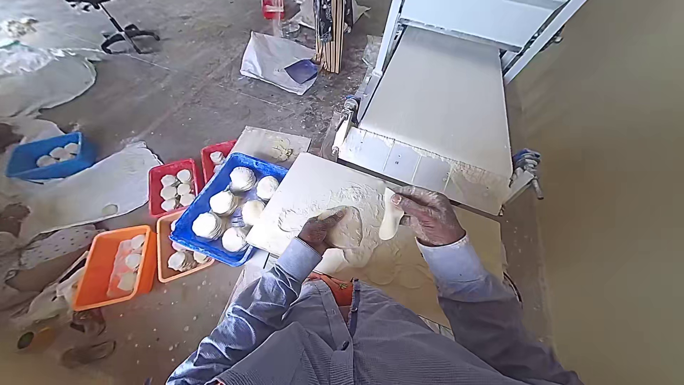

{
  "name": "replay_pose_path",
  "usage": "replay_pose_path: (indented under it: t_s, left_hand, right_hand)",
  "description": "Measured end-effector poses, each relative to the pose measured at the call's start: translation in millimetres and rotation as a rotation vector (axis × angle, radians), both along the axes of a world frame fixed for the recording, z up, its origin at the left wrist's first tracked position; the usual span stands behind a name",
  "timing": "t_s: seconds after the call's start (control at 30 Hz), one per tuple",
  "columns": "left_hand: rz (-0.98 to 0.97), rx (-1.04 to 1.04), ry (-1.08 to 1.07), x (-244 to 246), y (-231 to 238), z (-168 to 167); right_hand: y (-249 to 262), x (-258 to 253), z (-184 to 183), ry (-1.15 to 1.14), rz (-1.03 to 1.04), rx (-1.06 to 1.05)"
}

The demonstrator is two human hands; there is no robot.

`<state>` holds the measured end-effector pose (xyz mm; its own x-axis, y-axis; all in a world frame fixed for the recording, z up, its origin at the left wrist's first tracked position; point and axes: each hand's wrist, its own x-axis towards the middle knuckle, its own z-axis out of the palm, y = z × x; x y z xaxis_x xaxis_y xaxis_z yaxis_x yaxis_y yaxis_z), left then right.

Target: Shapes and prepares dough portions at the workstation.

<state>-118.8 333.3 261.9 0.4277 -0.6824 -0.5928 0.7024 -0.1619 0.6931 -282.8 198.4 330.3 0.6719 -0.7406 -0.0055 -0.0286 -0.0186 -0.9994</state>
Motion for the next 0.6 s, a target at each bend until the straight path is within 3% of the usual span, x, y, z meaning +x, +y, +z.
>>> replay_pose_path:
  t_s: [0.17, 0.3, 0.5, 0.6]
  left_hand:
    - [0.072, -0.103, 0.233, 14, 16, -11]
    - [0.118, -0.124, 0.314, 25, 33, -22]
    - [0.115, -0.096, 0.165, 34, 56, -53]
    - [0.011, 0.054, -0.078, 48, 67, -49]
  right_hand:
    - [27, 45, -8, 0.005, 0.158, 0.113]
    - [32, 70, -55, 0.247, 0.157, -0.094]
    - [41, 88, -85, 0.394, 0.154, -0.415]
    - [40, 103, -103, 0.396, 0.206, -0.466]
